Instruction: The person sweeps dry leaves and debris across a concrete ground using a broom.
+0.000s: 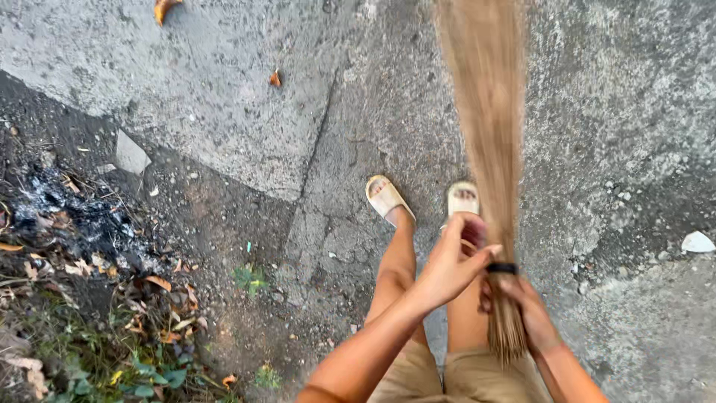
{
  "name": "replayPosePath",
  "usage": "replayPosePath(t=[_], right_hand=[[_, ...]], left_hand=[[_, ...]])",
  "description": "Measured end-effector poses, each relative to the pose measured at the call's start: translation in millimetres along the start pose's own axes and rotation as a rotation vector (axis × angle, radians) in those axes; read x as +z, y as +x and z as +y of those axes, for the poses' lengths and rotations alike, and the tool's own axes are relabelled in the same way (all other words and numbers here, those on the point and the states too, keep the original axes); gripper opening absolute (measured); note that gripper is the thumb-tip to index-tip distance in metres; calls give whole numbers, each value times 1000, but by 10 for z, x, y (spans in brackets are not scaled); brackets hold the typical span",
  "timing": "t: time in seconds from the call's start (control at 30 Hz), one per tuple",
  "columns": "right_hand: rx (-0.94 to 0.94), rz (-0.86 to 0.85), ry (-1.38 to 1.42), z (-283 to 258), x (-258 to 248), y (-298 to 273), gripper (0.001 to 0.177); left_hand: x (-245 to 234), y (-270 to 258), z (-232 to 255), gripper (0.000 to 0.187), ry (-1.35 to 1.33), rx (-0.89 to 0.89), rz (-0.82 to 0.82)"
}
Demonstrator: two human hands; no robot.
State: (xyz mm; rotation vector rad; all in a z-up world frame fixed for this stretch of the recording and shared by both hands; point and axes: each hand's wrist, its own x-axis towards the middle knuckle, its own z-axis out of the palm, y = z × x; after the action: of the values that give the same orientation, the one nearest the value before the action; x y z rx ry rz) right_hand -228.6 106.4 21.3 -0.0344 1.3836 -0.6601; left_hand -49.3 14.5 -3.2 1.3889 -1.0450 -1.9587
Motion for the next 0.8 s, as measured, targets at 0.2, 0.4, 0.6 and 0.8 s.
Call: replayPosePath(t=[0.2, 0.4, 0.6, 0.8], right_hand=[[204, 347, 423, 580, -279, -304, 24], [304, 80, 468, -84, 534, 1710, 22], [219, -437, 68, -1511, 1066, 3204, 19], [18, -186, 152, -1284, 43, 1785, 24]], left_hand=[[642, 150, -1355, 79, -30, -754, -428], [-630, 1513, -1770, 46, -471, -615, -103], [-957, 2576, -389, 21, -620, -228, 276], [166, 2179, 81, 40, -432, -308, -81]])
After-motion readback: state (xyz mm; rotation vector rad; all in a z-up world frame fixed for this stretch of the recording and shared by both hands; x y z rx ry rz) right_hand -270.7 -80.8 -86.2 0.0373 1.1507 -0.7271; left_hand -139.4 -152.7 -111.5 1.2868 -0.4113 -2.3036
